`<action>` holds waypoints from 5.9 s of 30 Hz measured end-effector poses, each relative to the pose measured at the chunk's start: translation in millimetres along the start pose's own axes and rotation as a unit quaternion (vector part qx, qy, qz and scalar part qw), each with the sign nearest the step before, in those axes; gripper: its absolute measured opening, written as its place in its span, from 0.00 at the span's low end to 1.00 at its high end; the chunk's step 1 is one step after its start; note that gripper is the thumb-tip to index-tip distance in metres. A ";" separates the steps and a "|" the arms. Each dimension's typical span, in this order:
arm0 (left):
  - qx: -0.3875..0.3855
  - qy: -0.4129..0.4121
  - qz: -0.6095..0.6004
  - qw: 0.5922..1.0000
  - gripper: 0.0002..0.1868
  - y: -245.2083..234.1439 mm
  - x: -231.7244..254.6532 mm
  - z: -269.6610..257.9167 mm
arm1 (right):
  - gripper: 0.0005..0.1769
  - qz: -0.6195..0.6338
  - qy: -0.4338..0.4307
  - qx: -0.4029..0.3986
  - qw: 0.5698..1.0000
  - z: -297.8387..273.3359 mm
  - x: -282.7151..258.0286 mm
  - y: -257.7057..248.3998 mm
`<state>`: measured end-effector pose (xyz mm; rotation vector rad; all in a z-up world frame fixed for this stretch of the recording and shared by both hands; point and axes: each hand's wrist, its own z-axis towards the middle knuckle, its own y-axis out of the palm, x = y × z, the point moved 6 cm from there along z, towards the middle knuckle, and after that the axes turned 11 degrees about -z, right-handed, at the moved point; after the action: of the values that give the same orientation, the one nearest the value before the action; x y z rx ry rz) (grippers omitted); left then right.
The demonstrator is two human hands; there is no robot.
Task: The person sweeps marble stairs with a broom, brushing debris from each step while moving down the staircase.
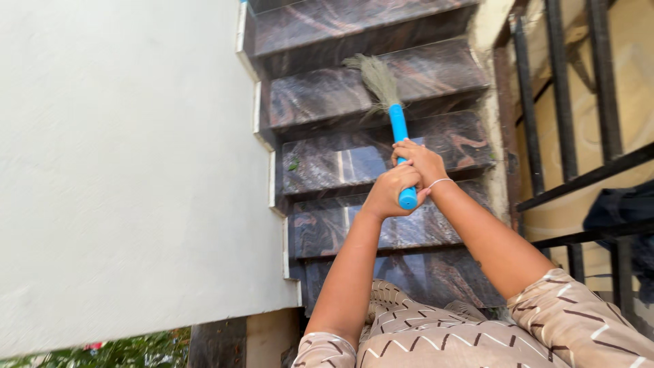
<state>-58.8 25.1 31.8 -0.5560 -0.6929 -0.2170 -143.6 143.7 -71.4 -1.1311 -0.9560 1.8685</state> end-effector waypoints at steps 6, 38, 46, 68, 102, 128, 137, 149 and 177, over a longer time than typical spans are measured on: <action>-0.055 0.029 -0.037 0.997 0.13 51.5 -9.0 31.3 | 0.06 0.005 0.056 0.023 0.998 -29.1 58.9 -32.4; 0.133 -0.117 0.257 0.950 0.14 -21.2 31.4 -42.6 | 0.05 0.028 -0.089 -0.128 0.987 20.7 -88.3 7.2; 0.071 -0.057 0.103 0.990 0.12 21.8 7.7 -5.3 | 0.05 -0.054 0.006 0.010 0.998 -5.1 23.5 1.4; 0.097 -0.098 0.075 0.988 0.12 -87.9 39.6 -56.0 | 0.09 -0.063 -0.094 0.039 0.993 21.5 -94.3 12.9; -0.059 0.024 0.018 0.998 0.13 24.6 -17.6 6.9 | 0.05 -0.125 0.126 0.019 0.984 -30.5 22.1 -38.9; 0.188 -0.200 0.223 0.935 0.14 -69.2 64.8 -94.5 | 0.07 0.052 -0.218 -0.010 0.975 21.3 -159.2 61.2; 0.162 -0.193 0.191 0.949 0.14 -69.2 63.6 -76.3 | 0.04 0.035 -0.199 -0.033 0.979 25.2 -149.5 47.5; 0.004 -0.103 0.107 0.989 0.14 47.1 19.5 -7.9 | 0.03 -0.097 -0.031 -0.009 0.995 -36.7 16.1 -28.1; 0.374 -0.183 -0.246 0.875 0.02 27.0 -80.1 -96.8 | 0.39 0.254 0.160 -0.086 0.950 -115.9 58.3 -61.6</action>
<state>-56.6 -5.1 -93.1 0.3526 -1.2064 -0.2973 -44.1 247.0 -77.9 -1.8614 -0.6914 1.9214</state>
